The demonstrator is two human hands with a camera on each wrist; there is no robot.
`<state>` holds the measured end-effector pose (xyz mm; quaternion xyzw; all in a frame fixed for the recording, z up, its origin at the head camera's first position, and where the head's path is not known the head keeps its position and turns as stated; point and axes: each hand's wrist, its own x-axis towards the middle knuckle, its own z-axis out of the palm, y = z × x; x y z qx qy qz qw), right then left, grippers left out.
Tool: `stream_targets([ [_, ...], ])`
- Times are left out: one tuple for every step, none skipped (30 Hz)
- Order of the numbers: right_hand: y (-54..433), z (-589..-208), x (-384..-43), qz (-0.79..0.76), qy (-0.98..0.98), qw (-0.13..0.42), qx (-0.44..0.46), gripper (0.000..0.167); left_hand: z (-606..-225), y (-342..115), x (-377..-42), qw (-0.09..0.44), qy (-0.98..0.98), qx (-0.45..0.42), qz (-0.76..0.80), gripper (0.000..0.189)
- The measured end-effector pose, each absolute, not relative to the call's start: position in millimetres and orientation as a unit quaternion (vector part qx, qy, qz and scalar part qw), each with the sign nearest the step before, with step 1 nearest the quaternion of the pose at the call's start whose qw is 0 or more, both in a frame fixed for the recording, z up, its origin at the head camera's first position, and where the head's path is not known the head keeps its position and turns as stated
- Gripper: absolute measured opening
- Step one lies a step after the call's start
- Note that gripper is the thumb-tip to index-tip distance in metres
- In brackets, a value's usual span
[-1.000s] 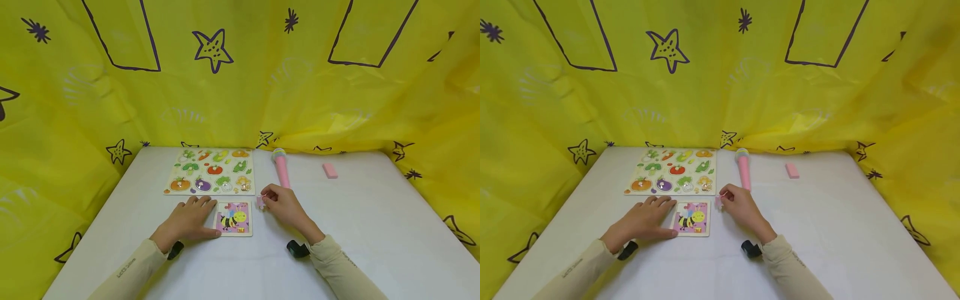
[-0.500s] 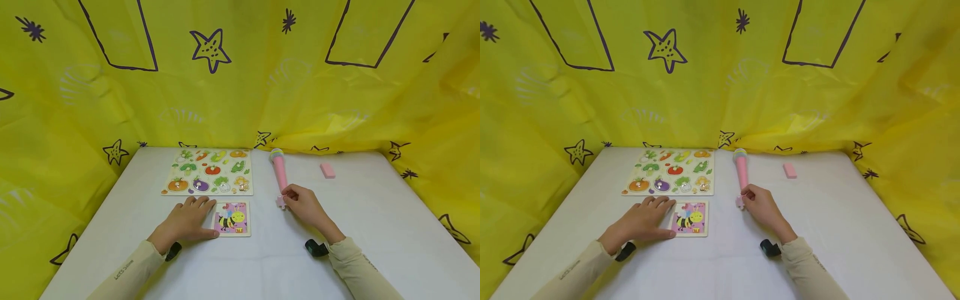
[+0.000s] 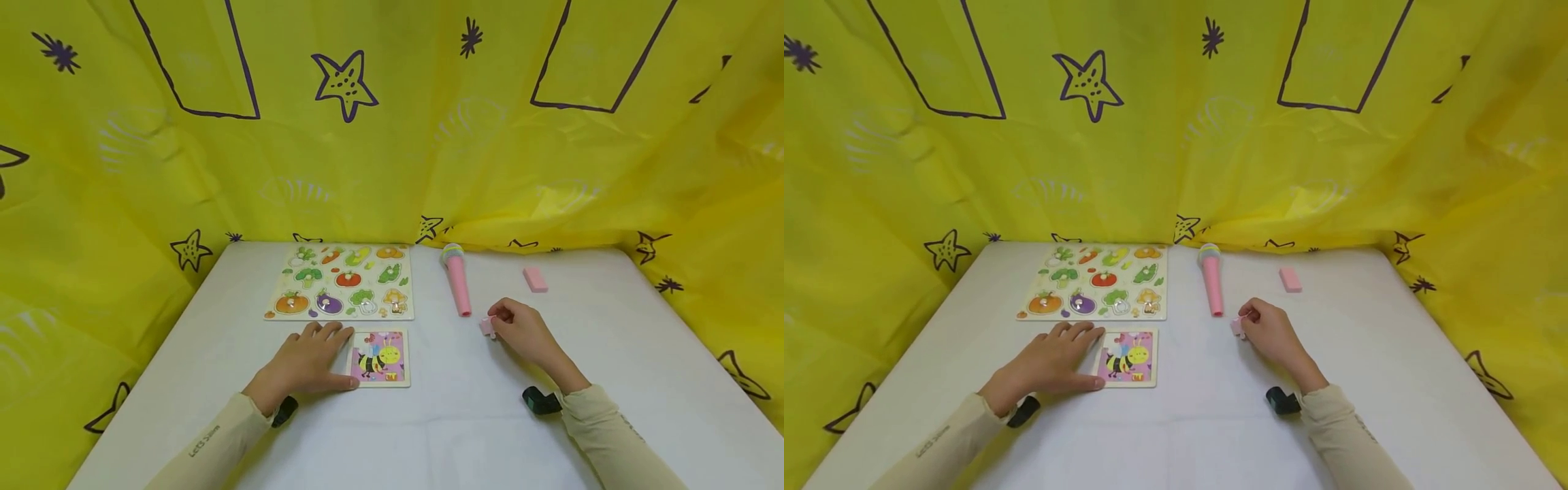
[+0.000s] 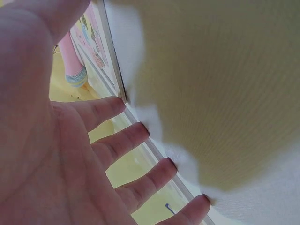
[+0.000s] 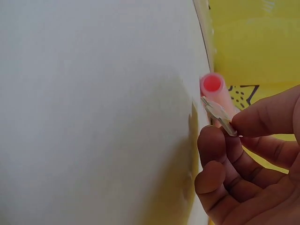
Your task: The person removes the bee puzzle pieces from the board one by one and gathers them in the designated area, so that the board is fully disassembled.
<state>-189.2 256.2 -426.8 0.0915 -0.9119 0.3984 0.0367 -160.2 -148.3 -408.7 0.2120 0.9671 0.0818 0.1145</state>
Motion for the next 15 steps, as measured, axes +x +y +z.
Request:
stream_targets([
  [259,-427,-189,0.395,-0.913,0.035,0.089,0.010,-409,-148,-160,0.116,0.967,0.212,0.083,0.097],
  [261,-427,-189,0.392,-0.915,0.035,0.087,0.010,-410,-148,-160,0.116,0.967,0.212,0.083,0.096],
  [264,-427,-189,0.389,-0.917,0.032,0.086,0.010,-410,-148,-160,0.114,0.967,0.213,0.084,0.096],
  [267,-427,-189,0.387,-0.917,0.032,0.085,0.010,-411,-148,-160,0.113,0.966,0.214,0.085,0.096],
  [271,-426,-189,0.383,-0.919,0.033,0.085,0.010,-411,-148,-159,0.113,0.966,0.215,0.085,0.096],
  [274,-425,-190,0.380,-0.920,0.033,0.085,0.009,-411,-148,-159,0.111,0.966,0.215,0.085,0.095],
  [277,-425,-190,0.376,-0.922,0.033,0.084,0.009,-411,-148,-160,0.110,0.966,0.216,0.086,0.095],
  [281,-424,-191,0.371,-0.924,0.034,0.083,0.010,-410,-147,-160,0.109,0.967,0.216,0.086,0.094],
  [284,-423,-191,0.368,-0.926,0.032,0.082,0.011,-410,-147,-160,0.109,0.967,0.215,0.086,0.094],
  [287,-423,-191,0.364,-0.927,0.029,0.081,0.011,-410,-147,-159,0.111,0.967,0.214,0.085,0.095],
  [289,-422,-192,0.360,-0.929,0.025,0.077,0.012,-410,-147,-159,0.113,0.967,0.213,0.085,0.095],
  [292,-422,-192,0.357,-0.931,0.022,0.075,0.013,-410,-147,-159,0.113,0.967,0.213,0.083,0.095],
  [295,-423,-192,0.356,-0.932,0.020,0.074,0.014,-409,-147,-159,0.113,0.967,0.212,0.081,0.095],
  [297,-422,-193,0.354,-0.932,0.020,0.073,0.015,-409,-148,-159,0.113,0.967,0.212,0.080,0.095],
  [300,-423,-193,0.352,-0.933,0.018,0.072,0.015,-409,-148,-159,0.113,0.968,0.211,0.079,0.095],
])
